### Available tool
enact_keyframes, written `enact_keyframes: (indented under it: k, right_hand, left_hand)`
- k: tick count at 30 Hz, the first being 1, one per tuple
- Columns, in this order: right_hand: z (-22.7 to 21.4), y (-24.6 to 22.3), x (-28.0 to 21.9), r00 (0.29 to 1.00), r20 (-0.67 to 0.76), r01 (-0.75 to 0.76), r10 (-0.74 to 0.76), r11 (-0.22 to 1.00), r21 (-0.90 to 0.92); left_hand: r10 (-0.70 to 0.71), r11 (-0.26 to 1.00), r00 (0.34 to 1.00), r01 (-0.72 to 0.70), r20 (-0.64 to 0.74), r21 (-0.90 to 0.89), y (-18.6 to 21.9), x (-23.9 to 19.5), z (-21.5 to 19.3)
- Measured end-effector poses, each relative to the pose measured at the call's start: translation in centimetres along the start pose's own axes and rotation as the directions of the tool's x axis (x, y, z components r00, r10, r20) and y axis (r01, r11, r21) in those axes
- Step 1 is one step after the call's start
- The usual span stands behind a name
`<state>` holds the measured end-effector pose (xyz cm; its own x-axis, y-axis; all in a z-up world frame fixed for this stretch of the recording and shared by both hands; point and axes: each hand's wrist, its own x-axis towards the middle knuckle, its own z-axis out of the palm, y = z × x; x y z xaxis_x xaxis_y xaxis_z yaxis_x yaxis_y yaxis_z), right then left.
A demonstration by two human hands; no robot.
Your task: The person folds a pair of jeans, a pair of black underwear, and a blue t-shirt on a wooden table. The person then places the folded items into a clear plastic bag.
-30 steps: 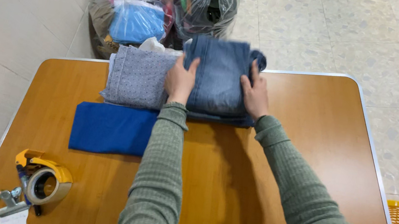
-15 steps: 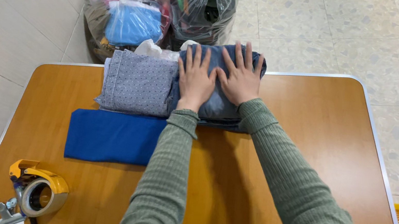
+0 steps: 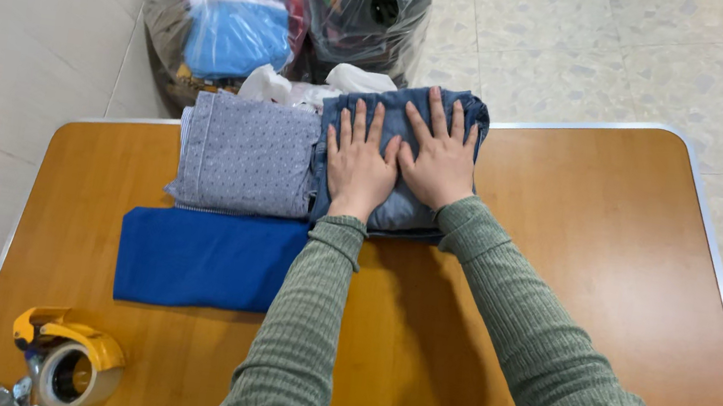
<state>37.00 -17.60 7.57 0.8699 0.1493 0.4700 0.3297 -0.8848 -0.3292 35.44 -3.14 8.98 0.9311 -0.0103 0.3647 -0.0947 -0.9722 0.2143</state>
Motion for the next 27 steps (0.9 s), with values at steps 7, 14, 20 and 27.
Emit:
enact_keyframes:
  k: [7,14,20,27]
  right_hand:
    - [-0.3,-0.4,-0.5,0.999,0.048,-0.018,0.019,1.000,-0.018]
    - [-0.3,-0.7,-1.2,1.000,0.027,0.001,0.000,0.999,-0.034]
    - [-0.1,-0.9,-1.4,1.000,0.022,-0.006,0.007,0.999,-0.054]
    - [-0.2,-0.9,-2.1,1.000,0.018,-0.006,0.007,0.999,-0.051]
  left_hand:
    - [0.021,1.000,0.999,-0.020,-0.044,0.008,-0.4,-0.6,0.8]
    - [0.021,1.000,0.999,-0.020,-0.025,0.012,-0.3,-0.7,0.4]
    - [0.033,0.998,0.999,-0.033,0.001,0.048,-0.2,-0.7,0.2]
    - [0.031,0.996,0.999,-0.032,0.006,0.078,0.1,-0.9,0.4]
